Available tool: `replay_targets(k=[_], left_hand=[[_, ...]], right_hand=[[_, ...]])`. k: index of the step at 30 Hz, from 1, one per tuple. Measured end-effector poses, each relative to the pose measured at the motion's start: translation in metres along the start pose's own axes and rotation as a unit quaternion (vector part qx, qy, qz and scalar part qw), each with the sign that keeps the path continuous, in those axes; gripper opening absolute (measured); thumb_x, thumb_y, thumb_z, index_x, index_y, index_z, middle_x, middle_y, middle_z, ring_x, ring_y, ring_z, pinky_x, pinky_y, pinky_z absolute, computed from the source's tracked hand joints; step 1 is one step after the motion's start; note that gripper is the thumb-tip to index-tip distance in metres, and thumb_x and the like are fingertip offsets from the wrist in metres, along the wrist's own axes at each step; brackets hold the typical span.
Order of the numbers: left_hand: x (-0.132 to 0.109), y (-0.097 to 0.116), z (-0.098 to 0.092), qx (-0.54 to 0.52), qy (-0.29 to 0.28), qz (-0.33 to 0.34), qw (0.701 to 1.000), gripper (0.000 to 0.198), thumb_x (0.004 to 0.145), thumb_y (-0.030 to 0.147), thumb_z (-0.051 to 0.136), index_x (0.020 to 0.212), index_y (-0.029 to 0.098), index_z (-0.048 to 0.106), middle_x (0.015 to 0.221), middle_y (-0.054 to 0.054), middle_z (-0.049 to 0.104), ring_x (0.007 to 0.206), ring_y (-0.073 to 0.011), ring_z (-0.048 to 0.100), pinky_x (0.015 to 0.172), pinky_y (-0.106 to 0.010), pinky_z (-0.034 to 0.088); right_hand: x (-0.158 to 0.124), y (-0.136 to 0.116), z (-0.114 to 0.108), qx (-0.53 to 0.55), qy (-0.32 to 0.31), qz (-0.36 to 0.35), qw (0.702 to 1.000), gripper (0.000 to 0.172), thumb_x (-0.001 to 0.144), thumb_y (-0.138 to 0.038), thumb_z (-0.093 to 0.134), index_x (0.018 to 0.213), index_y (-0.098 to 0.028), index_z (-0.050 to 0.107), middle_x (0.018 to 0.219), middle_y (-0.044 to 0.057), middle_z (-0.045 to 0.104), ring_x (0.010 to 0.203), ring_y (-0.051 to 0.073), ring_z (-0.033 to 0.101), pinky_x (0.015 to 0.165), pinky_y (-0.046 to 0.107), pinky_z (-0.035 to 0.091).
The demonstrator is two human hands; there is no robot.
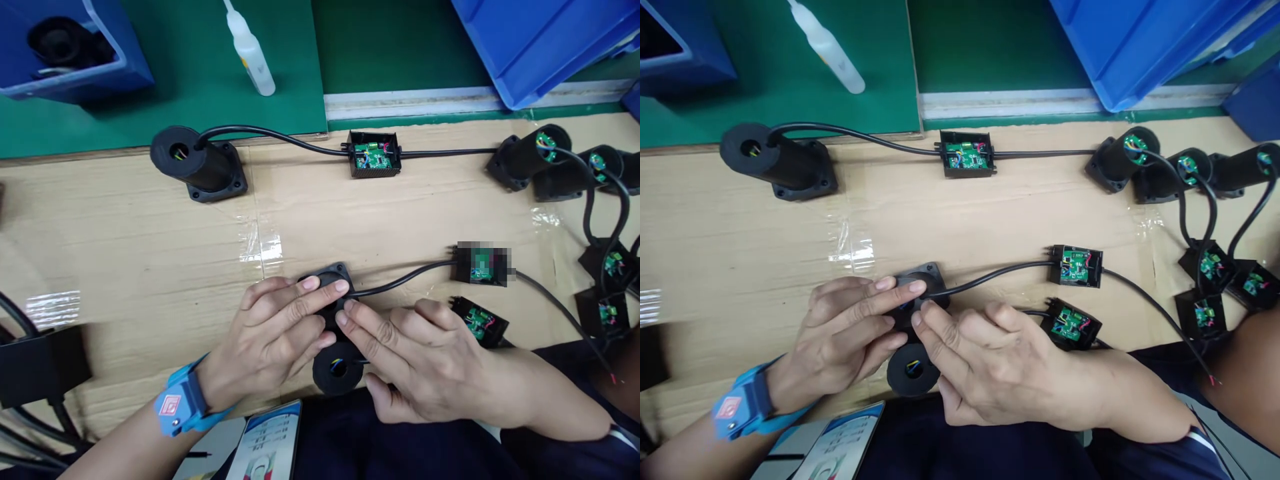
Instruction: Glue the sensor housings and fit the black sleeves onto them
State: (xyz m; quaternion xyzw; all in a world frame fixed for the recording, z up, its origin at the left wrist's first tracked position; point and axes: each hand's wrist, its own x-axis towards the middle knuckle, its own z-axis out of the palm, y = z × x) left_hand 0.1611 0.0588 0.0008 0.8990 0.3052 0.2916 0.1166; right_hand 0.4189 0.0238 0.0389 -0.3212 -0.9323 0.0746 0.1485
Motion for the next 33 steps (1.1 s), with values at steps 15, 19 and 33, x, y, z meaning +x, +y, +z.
replay_targets(k=[15, 19, 33], left_hand=[[0.007, -0.001, -0.001, 0.063, -0.015, 0.047, 0.997, 0.033, 0.089, 0.019, 0.078, 0.121, 0.022, 0.068, 0.121, -0.006, 0.076, 0.106, -0.0217, 0.069, 0.085, -0.038, 0.058], [0.008, -0.001, -0.001, 0.078, -0.032, 0.046, 0.995, 0.034, 0.094, 0.019, 0.073, 0.127, 0.023, 0.067, 0.124, -0.005, 0.076, 0.106, -0.0208, 0.070, 0.086, -0.037, 0.057], [0.009, 0.003, -0.003, 0.043, -0.016, 0.032, 0.998, 0.026, 0.084, 0.011, 0.079, 0.108, 0.016, 0.071, 0.120, -0.013, 0.072, 0.107, -0.0222, 0.067, 0.091, -0.035, 0.059]], right_hand=[[0.010, 0.026, -0.019, 0.088, 0.110, 0.098, 0.985, 0.021, 0.098, -0.017, 0.054, 0.111, -0.017, 0.071, 0.108, 0.004, 0.076, 0.093, 0.023, 0.059, 0.077, 0.042, 0.041], [0.010, 0.026, -0.015, 0.076, 0.113, 0.105, 0.985, 0.016, 0.098, -0.019, 0.059, 0.108, -0.018, 0.071, 0.104, 0.002, 0.076, 0.091, 0.022, 0.057, 0.077, 0.041, 0.040], [0.014, 0.036, 0.003, 0.111, 0.108, 0.149, 0.977, 0.015, 0.104, -0.020, 0.059, 0.109, -0.019, 0.073, 0.098, 0.000, 0.077, 0.094, 0.019, 0.060, 0.087, 0.039, 0.039]])
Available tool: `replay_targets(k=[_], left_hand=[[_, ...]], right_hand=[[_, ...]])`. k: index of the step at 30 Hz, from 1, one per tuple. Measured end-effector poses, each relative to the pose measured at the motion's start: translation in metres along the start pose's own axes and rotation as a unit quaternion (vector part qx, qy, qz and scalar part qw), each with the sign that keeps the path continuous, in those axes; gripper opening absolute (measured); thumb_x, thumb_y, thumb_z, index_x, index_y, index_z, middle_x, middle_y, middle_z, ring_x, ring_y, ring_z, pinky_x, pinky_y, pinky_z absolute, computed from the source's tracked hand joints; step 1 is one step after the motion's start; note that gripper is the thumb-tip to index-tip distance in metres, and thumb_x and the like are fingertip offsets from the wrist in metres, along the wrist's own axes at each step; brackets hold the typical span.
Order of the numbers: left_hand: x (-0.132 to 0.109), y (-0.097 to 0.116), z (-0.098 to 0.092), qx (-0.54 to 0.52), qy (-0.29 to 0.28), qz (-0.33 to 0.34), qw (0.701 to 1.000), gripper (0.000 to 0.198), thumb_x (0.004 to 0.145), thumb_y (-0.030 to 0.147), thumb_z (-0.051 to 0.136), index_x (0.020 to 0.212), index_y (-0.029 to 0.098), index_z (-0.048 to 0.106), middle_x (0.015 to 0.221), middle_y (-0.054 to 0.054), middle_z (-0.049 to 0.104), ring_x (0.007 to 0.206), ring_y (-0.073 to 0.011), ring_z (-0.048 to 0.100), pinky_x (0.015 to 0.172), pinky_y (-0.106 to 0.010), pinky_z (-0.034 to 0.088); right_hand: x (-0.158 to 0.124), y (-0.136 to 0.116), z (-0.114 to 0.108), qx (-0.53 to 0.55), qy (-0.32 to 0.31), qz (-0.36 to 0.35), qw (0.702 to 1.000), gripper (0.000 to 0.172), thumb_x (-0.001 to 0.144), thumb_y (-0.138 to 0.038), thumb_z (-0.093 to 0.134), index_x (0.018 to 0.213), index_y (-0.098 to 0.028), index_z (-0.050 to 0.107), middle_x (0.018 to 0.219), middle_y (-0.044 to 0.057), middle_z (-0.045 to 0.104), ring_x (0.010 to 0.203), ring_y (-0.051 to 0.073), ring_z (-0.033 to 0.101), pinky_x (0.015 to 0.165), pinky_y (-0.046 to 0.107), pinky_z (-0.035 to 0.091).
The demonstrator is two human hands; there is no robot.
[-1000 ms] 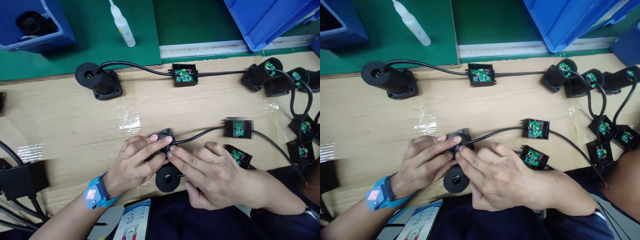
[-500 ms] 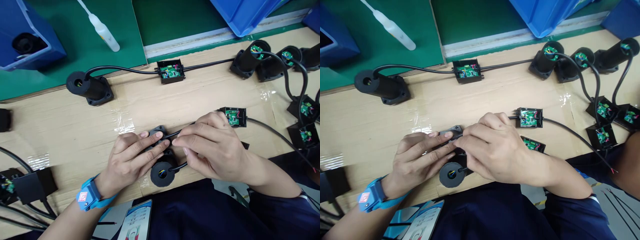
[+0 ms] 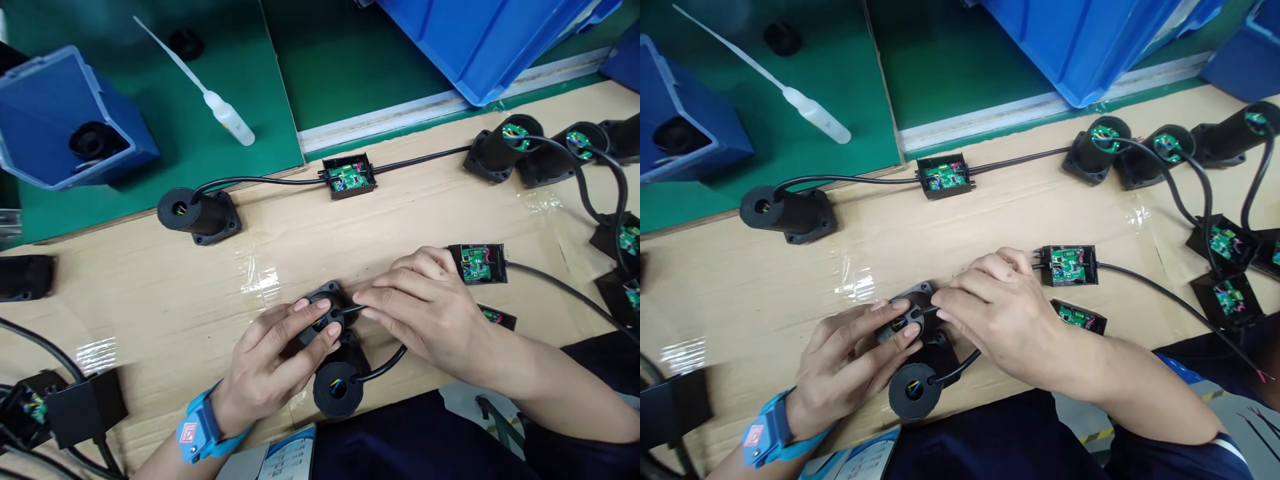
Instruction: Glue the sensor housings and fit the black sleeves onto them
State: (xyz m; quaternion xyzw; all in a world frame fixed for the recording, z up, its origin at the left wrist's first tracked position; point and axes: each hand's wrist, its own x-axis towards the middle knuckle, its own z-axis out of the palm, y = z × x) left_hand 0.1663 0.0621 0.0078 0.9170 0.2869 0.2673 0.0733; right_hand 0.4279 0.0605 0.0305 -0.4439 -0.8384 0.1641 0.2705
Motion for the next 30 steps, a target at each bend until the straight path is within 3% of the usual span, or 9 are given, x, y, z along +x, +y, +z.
replay_targets(k=[4, 8, 12, 17, 22, 26, 28, 30], left_hand=[[-0.003, 0.000, -0.001, -0.006, -0.005, -0.013, 1.000, 0.030, 0.083, 0.011, 0.080, 0.110, 0.015, 0.069, 0.122, -0.013, 0.067, 0.110, -0.0220, 0.066, 0.091, -0.034, 0.059], [-0.004, 0.002, -0.001, -0.018, 0.023, -0.057, 0.998, 0.023, 0.086, 0.016, 0.080, 0.100, 0.012, 0.062, 0.123, -0.015, 0.065, 0.115, -0.0210, 0.066, 0.095, -0.031, 0.058], [-0.002, 0.003, -0.003, -0.010, -0.012, -0.070, 0.997, 0.018, 0.091, 0.023, 0.076, 0.102, 0.014, 0.065, 0.129, -0.016, 0.061, 0.123, -0.0260, 0.062, 0.099, -0.037, 0.056], [-0.003, 0.005, -0.004, -0.068, -0.053, -0.103, 0.991, 0.016, 0.093, 0.021, 0.073, 0.102, 0.013, 0.062, 0.130, -0.017, 0.062, 0.119, -0.0230, 0.063, 0.097, -0.033, 0.055], [0.001, 0.005, -0.009, -0.074, -0.057, -0.106, 0.990, 0.020, 0.091, 0.019, 0.075, 0.104, 0.013, 0.061, 0.130, -0.017, 0.063, 0.117, -0.0222, 0.065, 0.097, -0.033, 0.055], [-0.007, 0.011, -0.016, -0.078, -0.024, -0.075, 0.994, 0.019, 0.099, 0.035, 0.064, 0.100, 0.017, 0.061, 0.131, -0.016, 0.062, 0.127, -0.0291, 0.061, 0.097, -0.042, 0.056], [-0.015, 0.019, -0.016, -0.063, 0.012, -0.024, 0.998, 0.024, 0.096, 0.044, 0.066, 0.089, 0.021, 0.063, 0.120, -0.010, 0.066, 0.121, -0.0265, 0.063, 0.094, -0.040, 0.056], [-0.022, 0.030, -0.014, -0.044, 0.019, 0.006, 0.999, 0.023, 0.089, 0.042, 0.076, 0.083, 0.023, 0.064, 0.111, -0.004, 0.068, 0.111, -0.0217, 0.066, 0.089, -0.035, 0.055]], right_hand=[[0.001, -0.001, 0.002, 0.013, 0.018, 0.002, 1.000, 0.012, 0.103, -0.020, 0.062, 0.107, -0.019, 0.074, 0.096, 0.000, 0.076, 0.092, 0.018, 0.059, 0.086, 0.039, 0.039], [0.001, 0.000, 0.004, 0.008, 0.028, 0.007, 1.000, 0.010, 0.101, -0.021, 0.065, 0.106, -0.021, 0.074, 0.094, -0.001, 0.076, 0.090, 0.017, 0.059, 0.085, 0.039, 0.038], [0.000, 0.000, 0.004, 0.000, 0.029, 0.010, 1.000, 0.009, 0.101, -0.021, 0.066, 0.106, -0.021, 0.074, 0.093, -0.001, 0.075, 0.089, 0.017, 0.057, 0.085, 0.039, 0.038], [0.000, -0.001, 0.003, 0.002, 0.029, 0.009, 1.000, 0.009, 0.101, -0.020, 0.065, 0.106, -0.021, 0.073, 0.094, 0.000, 0.074, 0.090, 0.017, 0.057, 0.084, 0.039, 0.037], [-0.001, -0.001, 0.003, -0.004, 0.029, 0.003, 1.000, 0.009, 0.100, -0.019, 0.066, 0.106, -0.021, 0.073, 0.094, 0.000, 0.074, 0.090, 0.017, 0.057, 0.084, 0.039, 0.037], [0.000, 0.000, 0.002, -0.003, 0.034, 0.001, 0.999, 0.009, 0.100, -0.019, 0.066, 0.105, -0.021, 0.073, 0.094, -0.002, 0.075, 0.088, 0.018, 0.057, 0.083, 0.039, 0.038], [0.001, 0.000, 0.002, -0.003, 0.035, -0.001, 0.999, 0.009, 0.101, -0.021, 0.065, 0.104, -0.021, 0.074, 0.093, -0.002, 0.076, 0.089, 0.018, 0.058, 0.084, 0.039, 0.038], [0.002, 0.001, 0.002, -0.006, 0.033, -0.005, 0.999, 0.010, 0.102, -0.023, 0.065, 0.105, -0.022, 0.074, 0.094, -0.002, 0.076, 0.090, 0.018, 0.058, 0.086, 0.039, 0.038]])
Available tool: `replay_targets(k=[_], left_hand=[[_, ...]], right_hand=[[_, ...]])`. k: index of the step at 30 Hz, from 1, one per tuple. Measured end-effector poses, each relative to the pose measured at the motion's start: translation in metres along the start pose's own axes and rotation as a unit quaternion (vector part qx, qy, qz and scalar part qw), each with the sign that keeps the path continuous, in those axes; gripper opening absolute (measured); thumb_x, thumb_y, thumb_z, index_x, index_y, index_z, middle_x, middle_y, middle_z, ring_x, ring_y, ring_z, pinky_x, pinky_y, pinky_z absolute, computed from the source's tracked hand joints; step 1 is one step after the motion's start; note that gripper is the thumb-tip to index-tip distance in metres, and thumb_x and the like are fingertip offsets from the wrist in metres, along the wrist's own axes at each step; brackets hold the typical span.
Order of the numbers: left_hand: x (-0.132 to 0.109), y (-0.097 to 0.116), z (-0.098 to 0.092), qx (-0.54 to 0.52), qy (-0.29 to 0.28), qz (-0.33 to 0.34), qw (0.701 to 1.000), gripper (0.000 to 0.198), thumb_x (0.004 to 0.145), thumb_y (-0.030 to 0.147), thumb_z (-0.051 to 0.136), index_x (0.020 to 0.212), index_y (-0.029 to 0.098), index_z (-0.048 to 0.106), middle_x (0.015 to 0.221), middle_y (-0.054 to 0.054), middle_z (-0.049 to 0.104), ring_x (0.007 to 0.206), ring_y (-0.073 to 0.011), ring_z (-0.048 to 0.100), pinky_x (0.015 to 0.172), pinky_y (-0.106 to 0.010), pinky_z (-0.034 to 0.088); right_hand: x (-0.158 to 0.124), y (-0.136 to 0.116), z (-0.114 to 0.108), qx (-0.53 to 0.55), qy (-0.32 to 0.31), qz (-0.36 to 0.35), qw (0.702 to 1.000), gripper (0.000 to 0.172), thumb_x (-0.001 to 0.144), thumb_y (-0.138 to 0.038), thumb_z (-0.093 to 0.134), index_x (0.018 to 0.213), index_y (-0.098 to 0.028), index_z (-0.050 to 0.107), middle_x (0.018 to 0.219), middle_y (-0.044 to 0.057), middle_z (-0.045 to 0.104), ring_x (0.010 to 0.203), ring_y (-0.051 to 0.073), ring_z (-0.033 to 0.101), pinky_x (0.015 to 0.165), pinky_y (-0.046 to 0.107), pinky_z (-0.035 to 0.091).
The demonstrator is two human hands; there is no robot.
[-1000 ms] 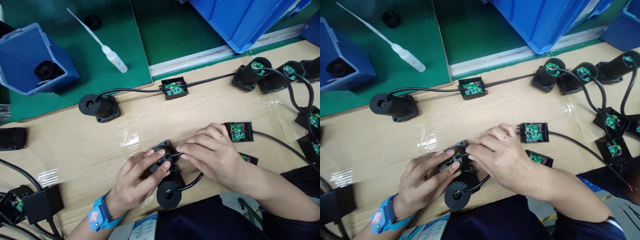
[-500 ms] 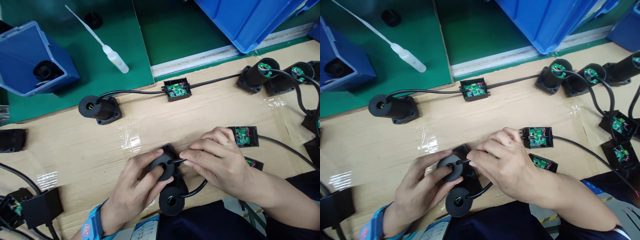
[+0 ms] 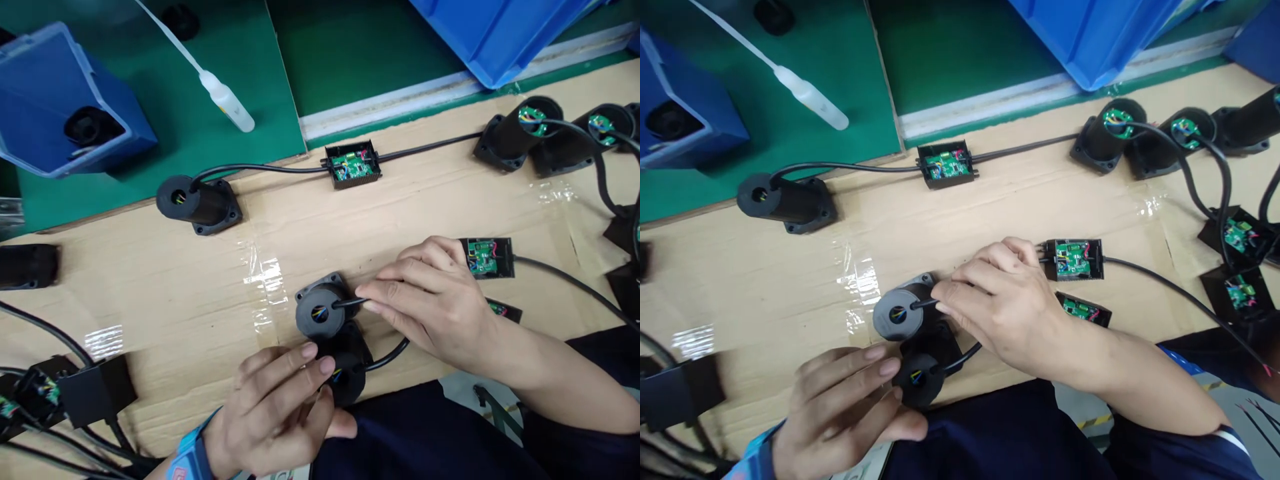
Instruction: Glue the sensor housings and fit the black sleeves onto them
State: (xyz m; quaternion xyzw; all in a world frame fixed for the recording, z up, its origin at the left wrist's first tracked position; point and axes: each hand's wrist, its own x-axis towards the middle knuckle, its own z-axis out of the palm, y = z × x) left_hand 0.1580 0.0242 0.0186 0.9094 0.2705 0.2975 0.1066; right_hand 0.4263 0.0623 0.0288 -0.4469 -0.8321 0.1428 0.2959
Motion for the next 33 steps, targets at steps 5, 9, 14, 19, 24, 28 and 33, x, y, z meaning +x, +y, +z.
replay_targets(k=[5, 9, 14, 19, 24, 28, 33], left_hand=[[-0.003, 0.023, 0.009, 0.040, -0.040, -0.052, 0.997, 0.015, 0.089, 0.029, 0.078, 0.091, 0.020, 0.066, 0.113, -0.007, 0.069, 0.107, -0.0221, 0.065, 0.087, -0.034, 0.052], [0.002, 0.029, 0.010, 0.049, -0.067, -0.069, 0.994, 0.014, 0.092, 0.026, 0.075, 0.089, 0.019, 0.064, 0.115, -0.009, 0.071, 0.103, -0.0219, 0.066, 0.082, -0.034, 0.049], [0.001, 0.031, 0.007, 0.042, -0.084, -0.075, 0.993, 0.013, 0.092, 0.024, 0.074, 0.093, 0.016, 0.064, 0.116, -0.013, 0.069, 0.104, -0.0232, 0.065, 0.085, -0.036, 0.051], [-0.014, 0.029, 0.009, 0.079, -0.027, -0.105, 0.991, 0.034, 0.082, 0.023, 0.084, 0.109, 0.019, 0.064, 0.133, -0.013, 0.061, 0.118, -0.0280, 0.062, 0.099, -0.041, 0.049], [-0.025, 0.016, 0.023, 0.046, -0.024, -0.175, 0.983, 0.121, 0.077, 0.051, 0.086, 0.165, 0.015, 0.011, 0.170, -0.029, 0.013, 0.157, -0.0468, 0.022, 0.120, -0.068, 0.034], [-0.034, 0.010, 0.035, 0.053, -0.046, -0.177, 0.982, 0.110, 0.087, 0.055, 0.074, 0.166, 0.012, 0.010, 0.162, -0.031, 0.036, 0.146, -0.0465, 0.046, 0.108, -0.064, 0.050], [-0.042, 0.010, 0.043, 0.026, -0.052, -0.218, 0.974, 0.097, 0.093, 0.050, 0.063, 0.166, 0.012, 0.011, 0.153, -0.029, 0.051, 0.135, -0.0443, 0.059, 0.098, -0.060, 0.060]], right_hand=[[-0.002, 0.001, 0.003, -0.020, 0.004, -0.010, 1.000, 0.011, 0.102, -0.026, 0.064, 0.106, -0.024, 0.074, 0.095, -0.003, 0.076, 0.091, 0.018, 0.058, 0.087, 0.039, 0.038], [-0.004, 0.002, 0.004, -0.032, 0.001, -0.008, 0.999, 0.012, 0.103, -0.027, 0.062, 0.106, -0.024, 0.073, 0.094, -0.003, 0.075, 0.091, 0.018, 0.058, 0.088, 0.039, 0.037], [-0.005, 0.004, 0.008, -0.032, 0.004, -0.013, 0.999, 0.014, 0.104, -0.026, 0.060, 0.105, -0.024, 0.074, 0.093, -0.003, 0.075, 0.090, 0.017, 0.058, 0.087, 0.040, 0.038], [-0.002, -0.005, -0.020, -0.027, 0.019, -0.002, 0.999, 0.023, 0.103, -0.037, 0.063, 0.123, -0.026, 0.069, 0.114, -0.001, 0.075, 0.102, 0.020, 0.063, 0.094, 0.043, 0.042], [-0.036, -0.005, -0.084, -0.079, 0.008, 0.035, 0.996, 0.062, 0.093, -0.055, 0.072, 0.145, -0.027, 0.055, 0.138, 0.009, 0.065, 0.126, 0.031, 0.060, 0.112, 0.051, 0.042], [-0.086, 0.014, -0.098, -0.121, -0.171, 0.069, 0.975, 0.122, 0.070, -0.066, 0.087, 0.163, -0.020, 0.025, 0.164, 0.018, 0.037, 0.151, 0.040, 0.036, 0.122, 0.060, 0.033], [-0.123, 0.025, -0.082, -0.114, -0.216, 0.131, 0.961, 0.131, 0.065, -0.046, 0.096, 0.165, -0.020, 0.016, 0.164, 0.019, 0.037, 0.152, 0.038, 0.034, 0.123, 0.059, 0.033]])
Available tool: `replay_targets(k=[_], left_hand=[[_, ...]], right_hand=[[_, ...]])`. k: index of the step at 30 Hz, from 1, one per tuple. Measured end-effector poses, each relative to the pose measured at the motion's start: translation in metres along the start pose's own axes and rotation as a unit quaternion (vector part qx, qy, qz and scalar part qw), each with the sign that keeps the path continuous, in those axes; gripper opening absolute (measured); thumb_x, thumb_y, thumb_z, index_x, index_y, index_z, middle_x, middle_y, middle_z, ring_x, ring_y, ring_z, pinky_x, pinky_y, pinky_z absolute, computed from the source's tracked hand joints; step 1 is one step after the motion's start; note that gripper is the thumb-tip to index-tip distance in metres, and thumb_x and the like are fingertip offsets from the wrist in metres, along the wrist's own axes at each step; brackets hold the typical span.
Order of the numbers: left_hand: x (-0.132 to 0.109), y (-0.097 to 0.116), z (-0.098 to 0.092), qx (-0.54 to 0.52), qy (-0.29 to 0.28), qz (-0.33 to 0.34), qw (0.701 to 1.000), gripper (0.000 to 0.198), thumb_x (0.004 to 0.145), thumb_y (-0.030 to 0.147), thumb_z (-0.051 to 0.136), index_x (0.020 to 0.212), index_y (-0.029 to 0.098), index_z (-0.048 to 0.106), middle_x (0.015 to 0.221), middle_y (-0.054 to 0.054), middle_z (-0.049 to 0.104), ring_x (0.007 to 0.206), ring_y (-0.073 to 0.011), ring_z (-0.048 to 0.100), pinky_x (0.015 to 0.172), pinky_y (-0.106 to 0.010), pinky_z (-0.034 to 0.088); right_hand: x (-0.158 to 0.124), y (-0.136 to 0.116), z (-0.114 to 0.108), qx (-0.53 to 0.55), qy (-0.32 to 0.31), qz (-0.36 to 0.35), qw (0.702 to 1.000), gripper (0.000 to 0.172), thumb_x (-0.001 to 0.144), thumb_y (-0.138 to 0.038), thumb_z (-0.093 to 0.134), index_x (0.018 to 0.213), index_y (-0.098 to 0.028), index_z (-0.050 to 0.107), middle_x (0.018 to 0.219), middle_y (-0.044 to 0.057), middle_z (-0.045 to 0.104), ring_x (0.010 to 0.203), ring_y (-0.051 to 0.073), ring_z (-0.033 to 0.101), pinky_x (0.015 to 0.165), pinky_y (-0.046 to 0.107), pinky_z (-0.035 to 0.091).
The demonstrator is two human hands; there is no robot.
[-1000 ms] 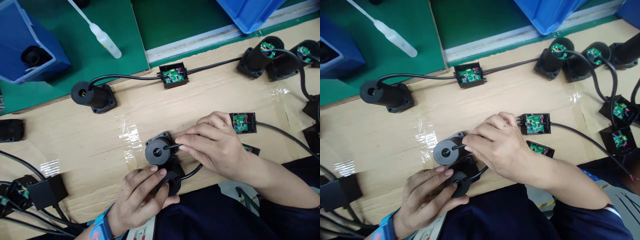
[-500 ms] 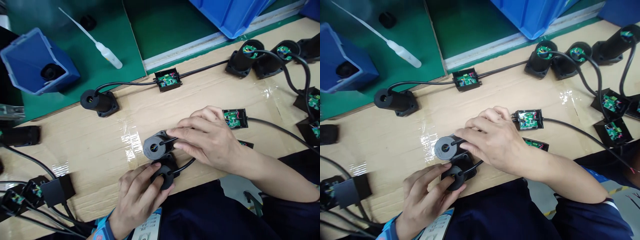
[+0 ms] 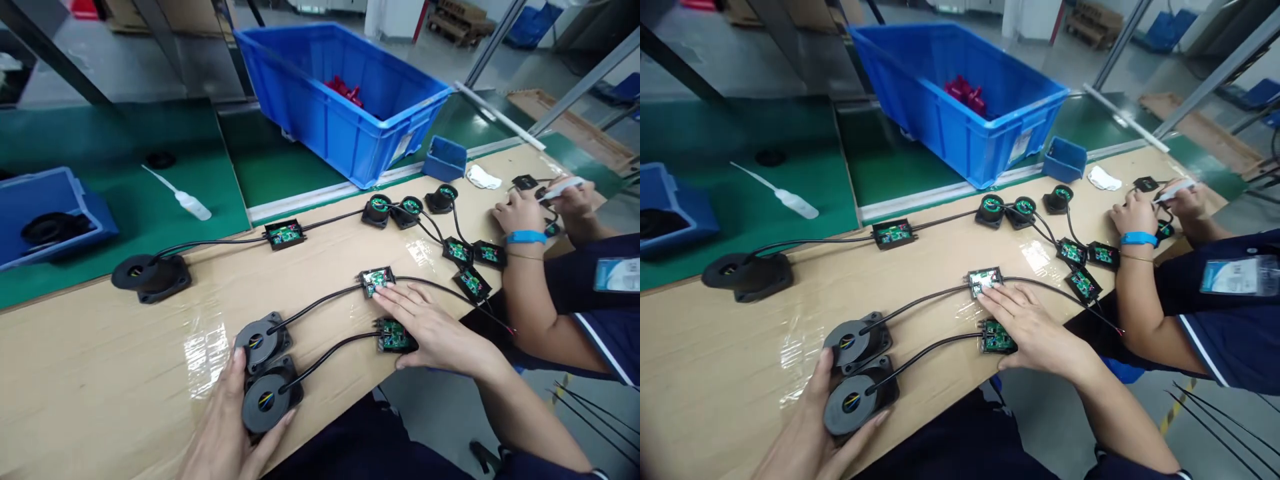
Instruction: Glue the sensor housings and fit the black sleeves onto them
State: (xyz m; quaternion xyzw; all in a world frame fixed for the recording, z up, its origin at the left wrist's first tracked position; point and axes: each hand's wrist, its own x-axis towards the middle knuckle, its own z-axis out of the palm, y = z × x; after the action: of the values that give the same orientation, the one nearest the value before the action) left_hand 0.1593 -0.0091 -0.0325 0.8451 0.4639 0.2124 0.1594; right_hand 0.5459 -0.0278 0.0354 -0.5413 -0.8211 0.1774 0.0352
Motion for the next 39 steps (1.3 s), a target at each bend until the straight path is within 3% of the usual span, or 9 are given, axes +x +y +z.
replay_targets(k=[5, 7, 12, 18, 23, 27, 30, 34, 39], left_hand=[[0.014, 0.001, -0.009, 0.020, -0.001, 0.029, 0.999, 0.096, 0.094, 0.046, 0.061, 0.166, 0.011, 0.008, 0.154, -0.029, 0.049, 0.134, -0.0421, 0.059, 0.097, -0.054, 0.062], [0.021, -0.001, -0.015, 0.028, -0.004, 0.031, 0.999, 0.094, 0.094, 0.044, 0.062, 0.166, 0.014, 0.008, 0.157, -0.028, 0.047, 0.137, -0.0401, 0.057, 0.101, -0.052, 0.060], [0.032, -0.008, -0.023, 0.043, 0.007, 0.017, 0.999, 0.095, 0.090, 0.039, 0.066, 0.164, 0.017, 0.011, 0.154, -0.025, 0.051, 0.139, -0.0367, 0.057, 0.109, -0.052, 0.056], [0.045, -0.023, -0.011, 0.053, 0.061, -0.009, 0.997, 0.097, 0.090, 0.051, 0.065, 0.164, 0.015, 0.014, 0.154, -0.026, 0.050, 0.139, -0.0416, 0.055, 0.109, -0.058, 0.054], [0.066, -0.041, -0.006, 0.025, 0.035, 0.007, 0.999, 0.096, 0.091, 0.059, 0.060, 0.165, 0.019, 0.014, 0.154, -0.024, 0.051, 0.136, -0.0431, 0.058, 0.105, -0.060, 0.057], [0.075, -0.052, -0.023, 0.004, 0.011, 0.001, 1.000, 0.101, 0.087, 0.065, 0.064, 0.166, 0.026, 0.014, 0.159, -0.021, 0.046, 0.139, -0.0479, 0.053, 0.105, -0.068, 0.055], [0.079, -0.063, -0.047, -0.024, 0.087, -0.088, 0.992, 0.094, 0.090, 0.063, 0.061, 0.165, 0.034, 0.012, 0.170, -0.011, 0.030, 0.150, -0.0494, 0.037, 0.117, -0.074, 0.041], [0.097, -0.083, -0.066, -0.059, 0.178, -0.244, 0.952, 0.098, 0.092, 0.065, 0.059, 0.165, 0.027, 0.006, 0.172, -0.012, 0.019, 0.154, -0.0493, 0.026, 0.122, -0.071, 0.031], [0.125, -0.114, -0.061, -0.098, 0.127, -0.253, 0.954, 0.089, 0.090, 0.064, 0.061, 0.159, 0.017, 0.029, 0.154, -0.020, 0.051, 0.136, -0.0387, 0.057, 0.113, -0.058, 0.050]], right_hand=[[-0.003, -0.006, 0.014, 0.019, 0.094, -0.001, 0.995, 0.071, 0.084, -0.021, 0.075, 0.148, -0.019, 0.045, 0.132, 0.014, 0.065, 0.122, 0.030, 0.062, 0.108, 0.055, 0.048], [0.001, -0.004, 0.023, 0.010, 0.145, -0.015, 0.989, 0.061, 0.084, -0.022, 0.073, 0.141, -0.021, 0.052, 0.126, 0.013, 0.067, 0.114, 0.030, 0.065, 0.101, 0.053, 0.052], [0.034, 0.007, 0.038, 0.008, 0.224, -0.039, 0.974, 0.061, 0.084, -0.028, 0.074, 0.142, -0.024, 0.054, 0.123, 0.014, 0.070, 0.109, 0.031, 0.068, 0.097, 0.052, 0.052], [0.062, 0.009, 0.025, 0.040, 0.216, -0.034, 0.975, 0.063, 0.084, -0.028, 0.077, 0.143, -0.022, 0.055, 0.127, 0.016, 0.070, 0.115, 0.033, 0.067, 0.102, 0.055, 0.049], [0.060, 0.006, 0.026, 0.062, 0.207, 0.004, 0.976, 0.068, 0.083, -0.033, 0.082, 0.144, -0.024, 0.052, 0.131, 0.013, 0.069, 0.118, 0.029, 0.066, 0.104, 0.050, 0.049], [0.050, 0.005, 0.021, 0.096, 0.215, 0.002, 0.972, 0.081, 0.078, -0.052, 0.087, 0.145, -0.024, 0.051, 0.137, 0.013, 0.065, 0.128, 0.030, 0.061, 0.110, 0.051, 0.047], [0.052, 0.010, -0.001, 0.098, 0.250, 0.005, 0.963, 0.056, 0.093, -0.048, 0.073, 0.141, -0.023, 0.055, 0.136, 0.012, 0.066, 0.128, 0.027, 0.061, 0.109, 0.049, 0.048], [0.105, 0.030, -0.032, -0.004, 0.200, 0.023, 0.980, 0.036, 0.104, -0.030, 0.053, 0.138, -0.020, 0.058, 0.137, 0.012, 0.066, 0.128, 0.027, 0.060, 0.110, 0.050, 0.046], [0.201, 0.052, -0.039, -0.056, 0.125, 0.019, 0.990, 0.027, 0.094, -0.018, 0.059, 0.118, -0.011, 0.069, 0.126, 0.021, 0.069, 0.122, 0.038, 0.059, 0.106, 0.055, 0.041]])
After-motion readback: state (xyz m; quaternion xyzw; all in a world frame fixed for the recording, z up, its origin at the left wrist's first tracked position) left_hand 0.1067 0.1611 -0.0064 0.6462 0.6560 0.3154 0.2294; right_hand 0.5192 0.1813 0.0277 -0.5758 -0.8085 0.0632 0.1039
